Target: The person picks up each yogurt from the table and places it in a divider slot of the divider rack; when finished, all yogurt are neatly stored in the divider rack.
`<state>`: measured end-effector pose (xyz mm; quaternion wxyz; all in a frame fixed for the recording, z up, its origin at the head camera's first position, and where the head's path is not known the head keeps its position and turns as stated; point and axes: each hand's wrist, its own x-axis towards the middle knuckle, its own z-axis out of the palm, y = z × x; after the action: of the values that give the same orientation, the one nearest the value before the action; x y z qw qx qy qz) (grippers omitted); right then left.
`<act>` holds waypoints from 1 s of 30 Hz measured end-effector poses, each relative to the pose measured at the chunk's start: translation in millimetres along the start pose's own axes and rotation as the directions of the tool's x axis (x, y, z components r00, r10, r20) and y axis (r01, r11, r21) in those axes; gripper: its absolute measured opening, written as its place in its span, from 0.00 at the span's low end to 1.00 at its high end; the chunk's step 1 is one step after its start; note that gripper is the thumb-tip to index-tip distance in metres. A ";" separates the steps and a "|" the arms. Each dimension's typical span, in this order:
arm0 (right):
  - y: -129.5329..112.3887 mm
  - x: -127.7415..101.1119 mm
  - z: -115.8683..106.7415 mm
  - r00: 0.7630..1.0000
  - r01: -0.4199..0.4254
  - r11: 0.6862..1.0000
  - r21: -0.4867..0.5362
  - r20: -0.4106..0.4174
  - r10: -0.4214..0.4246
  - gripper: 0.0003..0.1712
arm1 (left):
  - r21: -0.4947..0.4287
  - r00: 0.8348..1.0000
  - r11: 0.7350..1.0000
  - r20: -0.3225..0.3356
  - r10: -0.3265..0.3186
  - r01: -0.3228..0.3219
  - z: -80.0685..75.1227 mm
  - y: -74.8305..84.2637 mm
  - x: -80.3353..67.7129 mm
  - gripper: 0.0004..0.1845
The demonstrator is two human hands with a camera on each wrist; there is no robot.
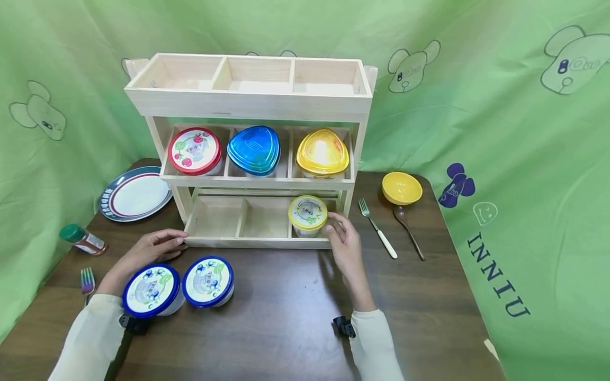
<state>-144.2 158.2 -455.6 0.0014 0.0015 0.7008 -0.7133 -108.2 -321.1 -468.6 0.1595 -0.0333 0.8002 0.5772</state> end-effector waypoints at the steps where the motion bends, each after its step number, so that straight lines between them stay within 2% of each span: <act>1: -0.2 -0.7 -1.4 1.000 0.001 1.000 0.001 -0.006 -0.001 0.23 | 0.000 1.000 1.000 0.000 0.000 0.000 -0.3 -0.4 -0.1 0.26; 8: 1.4 -5.8 -16.7 1.000 -0.013 0.998 0.065 -0.026 0.015 0.23 | 0.000 1.000 1.000 -0.001 -0.001 0.001 -0.6 -1.3 -0.5 0.27; 19: 8.9 -29.6 -51.4 0.997 -0.010 1.000 -0.008 -0.073 0.010 0.22 | 0.012 1.000 1.000 0.004 -0.004 0.003 -0.9 -0.2 0.9 0.26; 24: 12.0 -45.2 -52.7 1.000 -0.011 0.999 -0.041 -0.013 0.010 0.22 | 0.009 1.000 1.000 -0.002 0.007 -0.007 -1.5 1.1 0.3 0.26; 30: 15.0 -58.1 -34.4 0.996 -0.005 0.998 -0.055 0.087 0.010 0.19 | 0.012 1.000 1.000 -0.001 0.015 -0.015 -0.6 0.0 -0.5 0.25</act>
<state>-86.0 192.3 -470.9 0.0347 -0.0268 0.7195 -0.6932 -107.8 -321.7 -468.3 0.1548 -0.0267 0.8040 0.5735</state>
